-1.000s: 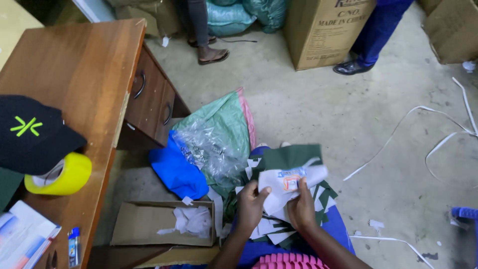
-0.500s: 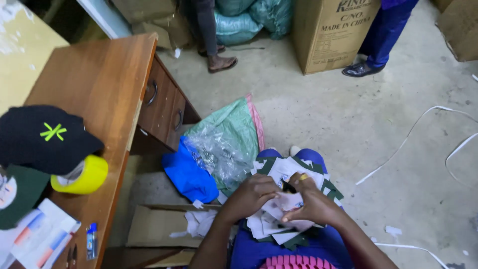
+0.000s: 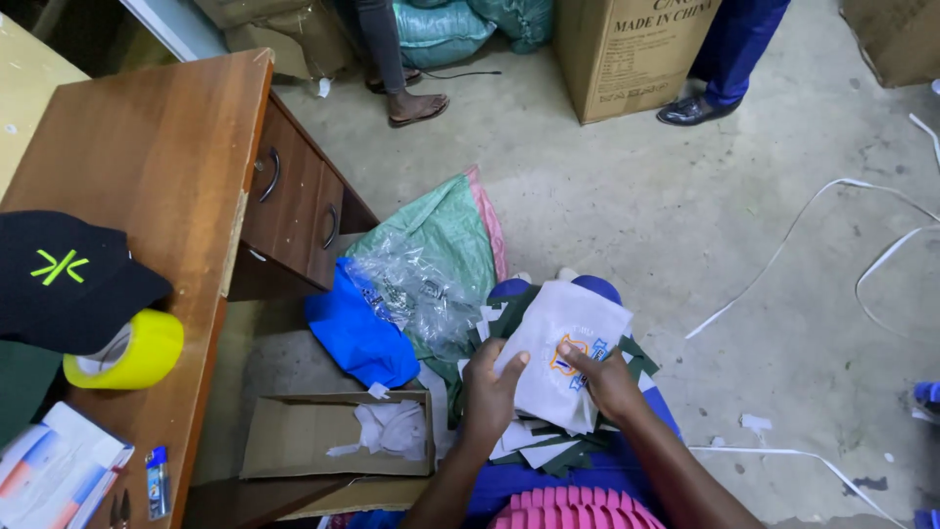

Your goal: Cutting out printed logos from a fabric sheet using scissors

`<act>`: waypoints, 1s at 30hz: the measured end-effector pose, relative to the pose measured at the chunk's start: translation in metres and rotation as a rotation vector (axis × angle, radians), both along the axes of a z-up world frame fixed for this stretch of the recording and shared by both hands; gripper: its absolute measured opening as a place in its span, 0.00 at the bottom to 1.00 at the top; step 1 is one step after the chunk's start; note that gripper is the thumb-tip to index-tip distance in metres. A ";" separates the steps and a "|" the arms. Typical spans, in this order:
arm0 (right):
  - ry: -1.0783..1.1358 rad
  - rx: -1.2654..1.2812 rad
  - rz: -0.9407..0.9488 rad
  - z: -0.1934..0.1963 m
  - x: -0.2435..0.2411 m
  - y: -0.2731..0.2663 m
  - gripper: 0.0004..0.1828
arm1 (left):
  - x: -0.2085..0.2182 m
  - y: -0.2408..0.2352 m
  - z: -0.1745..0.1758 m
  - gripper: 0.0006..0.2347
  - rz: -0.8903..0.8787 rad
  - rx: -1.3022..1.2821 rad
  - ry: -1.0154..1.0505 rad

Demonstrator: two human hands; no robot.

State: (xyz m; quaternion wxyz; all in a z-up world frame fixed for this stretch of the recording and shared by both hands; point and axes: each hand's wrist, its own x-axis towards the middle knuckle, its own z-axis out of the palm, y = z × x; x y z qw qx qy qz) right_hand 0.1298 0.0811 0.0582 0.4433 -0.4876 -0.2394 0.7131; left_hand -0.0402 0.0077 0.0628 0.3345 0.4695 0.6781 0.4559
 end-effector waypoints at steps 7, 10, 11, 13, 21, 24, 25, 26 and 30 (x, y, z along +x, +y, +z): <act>-0.341 0.073 0.222 0.007 0.011 -0.003 0.23 | -0.003 0.013 0.010 0.10 -0.165 -0.035 -0.070; -0.335 0.099 0.228 0.043 0.001 -0.012 0.25 | 0.002 0.014 0.011 0.12 -0.100 0.011 -0.018; -0.330 0.104 0.220 0.059 -0.004 -0.015 0.27 | 0.004 0.015 0.012 0.13 -0.087 0.058 0.042; -0.328 0.120 0.193 0.039 0.000 -0.012 0.28 | 0.012 0.014 0.021 0.13 -0.086 0.101 0.083; -0.315 0.211 0.126 0.026 -0.001 -0.009 0.32 | 0.019 0.018 0.045 0.11 -0.128 -0.038 -0.413; -0.273 0.154 0.132 -0.014 0.006 -0.006 0.28 | 0.013 0.008 0.007 0.08 -0.144 0.066 -0.311; -0.335 0.149 0.085 -0.041 0.014 -0.002 0.25 | 0.006 0.002 -0.030 0.06 -0.332 0.206 -0.362; -0.396 0.146 0.038 -0.069 0.022 0.005 0.22 | 0.000 -0.003 -0.066 0.05 -0.521 0.349 -0.409; -0.561 0.126 -0.113 -0.128 0.032 0.078 0.16 | 0.037 -0.041 -0.003 0.08 -0.929 0.548 -0.323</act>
